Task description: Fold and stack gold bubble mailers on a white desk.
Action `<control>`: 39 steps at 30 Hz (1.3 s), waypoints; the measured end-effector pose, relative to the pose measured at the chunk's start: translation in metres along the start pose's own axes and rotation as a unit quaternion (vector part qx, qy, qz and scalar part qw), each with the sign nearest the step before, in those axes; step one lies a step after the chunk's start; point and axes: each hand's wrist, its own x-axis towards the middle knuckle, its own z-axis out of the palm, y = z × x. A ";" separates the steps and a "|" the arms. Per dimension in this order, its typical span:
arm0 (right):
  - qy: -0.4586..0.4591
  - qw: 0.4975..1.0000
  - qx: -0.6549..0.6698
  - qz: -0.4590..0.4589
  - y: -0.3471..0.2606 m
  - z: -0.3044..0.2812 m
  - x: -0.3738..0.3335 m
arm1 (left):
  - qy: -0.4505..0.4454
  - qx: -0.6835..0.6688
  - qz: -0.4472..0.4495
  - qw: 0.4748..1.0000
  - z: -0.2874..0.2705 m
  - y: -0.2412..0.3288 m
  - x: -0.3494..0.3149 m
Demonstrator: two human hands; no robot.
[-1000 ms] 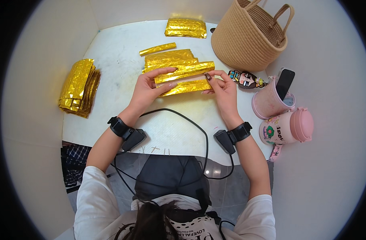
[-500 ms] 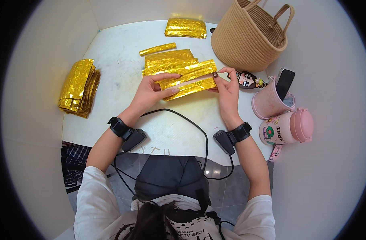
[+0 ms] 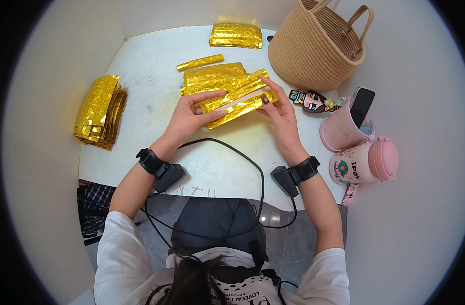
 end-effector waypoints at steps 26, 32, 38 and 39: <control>-0.062 0.988 -0.127 -0.054 0.018 -0.008 0.004 | -0.127 0.095 0.040 0.987 0.006 0.009 -0.007; -0.071 0.987 -0.129 -0.058 0.018 -0.009 0.004 | -0.129 0.076 0.028 0.988 0.008 0.011 -0.007; -0.036 0.996 -0.069 -0.034 0.011 -0.004 0.003 | -0.135 0.085 0.024 0.987 0.008 0.010 -0.007; -0.037 0.996 -0.068 -0.034 0.009 -0.002 0.003 | -0.135 0.092 0.029 0.986 0.007 0.010 -0.007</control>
